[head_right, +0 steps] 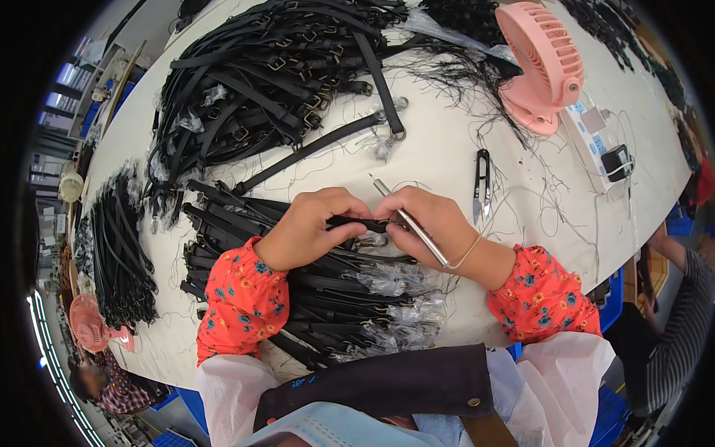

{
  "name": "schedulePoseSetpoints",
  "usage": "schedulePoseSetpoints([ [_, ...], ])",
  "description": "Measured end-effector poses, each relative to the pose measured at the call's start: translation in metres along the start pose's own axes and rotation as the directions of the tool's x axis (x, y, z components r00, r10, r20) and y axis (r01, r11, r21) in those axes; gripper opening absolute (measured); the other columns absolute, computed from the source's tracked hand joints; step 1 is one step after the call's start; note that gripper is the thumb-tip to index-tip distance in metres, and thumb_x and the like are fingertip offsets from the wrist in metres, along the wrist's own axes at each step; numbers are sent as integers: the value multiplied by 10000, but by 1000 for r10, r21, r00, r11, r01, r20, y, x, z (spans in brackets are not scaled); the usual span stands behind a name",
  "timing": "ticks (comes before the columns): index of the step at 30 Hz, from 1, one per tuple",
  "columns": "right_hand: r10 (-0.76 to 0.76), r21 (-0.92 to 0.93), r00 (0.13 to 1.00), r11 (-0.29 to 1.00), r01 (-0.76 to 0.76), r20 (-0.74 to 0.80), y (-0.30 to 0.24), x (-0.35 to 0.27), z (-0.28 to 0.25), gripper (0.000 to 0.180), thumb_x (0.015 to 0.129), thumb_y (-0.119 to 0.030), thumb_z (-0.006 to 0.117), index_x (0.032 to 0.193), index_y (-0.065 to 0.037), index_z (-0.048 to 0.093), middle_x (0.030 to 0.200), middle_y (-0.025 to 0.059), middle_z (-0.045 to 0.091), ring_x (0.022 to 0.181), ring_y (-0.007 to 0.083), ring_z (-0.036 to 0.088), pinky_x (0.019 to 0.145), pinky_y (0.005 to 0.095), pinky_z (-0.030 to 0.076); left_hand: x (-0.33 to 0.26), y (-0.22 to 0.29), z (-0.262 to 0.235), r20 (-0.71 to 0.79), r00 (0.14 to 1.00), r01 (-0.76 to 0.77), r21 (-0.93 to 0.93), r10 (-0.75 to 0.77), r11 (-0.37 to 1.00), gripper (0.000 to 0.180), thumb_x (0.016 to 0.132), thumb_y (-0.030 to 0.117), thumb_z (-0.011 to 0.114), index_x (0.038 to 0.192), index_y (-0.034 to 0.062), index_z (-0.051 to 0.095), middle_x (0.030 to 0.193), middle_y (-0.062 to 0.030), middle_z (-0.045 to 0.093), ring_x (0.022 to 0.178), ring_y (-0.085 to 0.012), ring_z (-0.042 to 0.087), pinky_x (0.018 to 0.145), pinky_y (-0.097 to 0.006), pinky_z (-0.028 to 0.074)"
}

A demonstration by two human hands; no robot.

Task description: The person uses a metal tool to manipulate and attach small components to the ends of black straps. They repeatedly pick up straps, insert the tool into the strap ends, and adjust the components before placing the finished items aside.

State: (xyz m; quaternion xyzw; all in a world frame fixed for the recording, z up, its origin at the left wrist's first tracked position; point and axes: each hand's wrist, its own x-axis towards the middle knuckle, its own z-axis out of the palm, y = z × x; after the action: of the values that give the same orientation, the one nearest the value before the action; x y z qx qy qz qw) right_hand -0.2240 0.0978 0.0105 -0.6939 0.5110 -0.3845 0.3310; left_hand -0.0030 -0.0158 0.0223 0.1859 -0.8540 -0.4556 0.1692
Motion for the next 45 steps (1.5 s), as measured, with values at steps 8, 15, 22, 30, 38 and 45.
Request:
schedulePoseSetpoints([
  [8, 215, 388, 976, 903, -186, -34, 2, 0, -7, 226, 953, -10, 626, 1176, -32, 595, 1039, 27, 665, 945, 73, 616, 861, 236, 508, 3, -9, -24, -264, 948, 245, 241, -180, 939, 106, 894, 45, 687, 999, 32, 696, 951, -95, 684, 844, -219, 642, 772, -314, 505],
  [15, 224, 434, 974, 881, -186, -39, 3, 2, -7, 220, 967, -5, 609, 1184, -30, 592, 1052, 28, 659, 952, 72, 610, 868, 235, 504, 3, 9, -16, -391, 903, -25, 364, 177, 931, 203, 820, 28, 713, 1002, 93, 651, 1049, -64, 592, 995, -279, 545, 865, -386, 426],
  [22, 238, 449, 971, 871, -200, -29, 2, 1, -8, 217, 966, -8, 614, 1181, -29, 598, 1053, 27, 661, 953, 68, 615, 855, 228, 510, 1, 21, 5, -144, 974, -81, 492, 172, 867, 275, 771, 92, 793, 980, 93, 615, 961, -50, 557, 903, -270, 533, 804, -391, 394],
  [30, 197, 361, 978, 919, -160, -68, -1, 0, -5, 203, 956, -13, 629, 1158, -29, 617, 1019, 40, 695, 940, 74, 648, 840, 230, 524, -1, 21, 8, -115, 969, -120, 559, 220, 821, 229, 768, 50, 769, 916, 69, 596, 897, -65, 559, 864, -287, 530, 771, -398, 416],
  [38, 140, 267, 986, 957, -112, -88, 0, 0, -2, 191, 944, -16, 641, 1134, -34, 624, 987, 40, 702, 890, 89, 672, 799, 235, 536, 1, 18, 4, -76, 984, -123, 367, 162, 922, 195, 822, 21, 728, 910, 28, 554, 901, -102, 569, 884, -326, 536, 783, -408, 457],
  [45, 201, 382, 978, 909, -168, -49, 1, 1, -3, 206, 953, -13, 631, 1157, -31, 614, 1023, 40, 691, 922, 79, 653, 818, 231, 527, 1, 13, 11, -117, 983, -101, 317, 145, 943, 181, 861, -12, 696, 955, 29, 547, 915, -113, 578, 881, -329, 567, 770, -401, 482],
])
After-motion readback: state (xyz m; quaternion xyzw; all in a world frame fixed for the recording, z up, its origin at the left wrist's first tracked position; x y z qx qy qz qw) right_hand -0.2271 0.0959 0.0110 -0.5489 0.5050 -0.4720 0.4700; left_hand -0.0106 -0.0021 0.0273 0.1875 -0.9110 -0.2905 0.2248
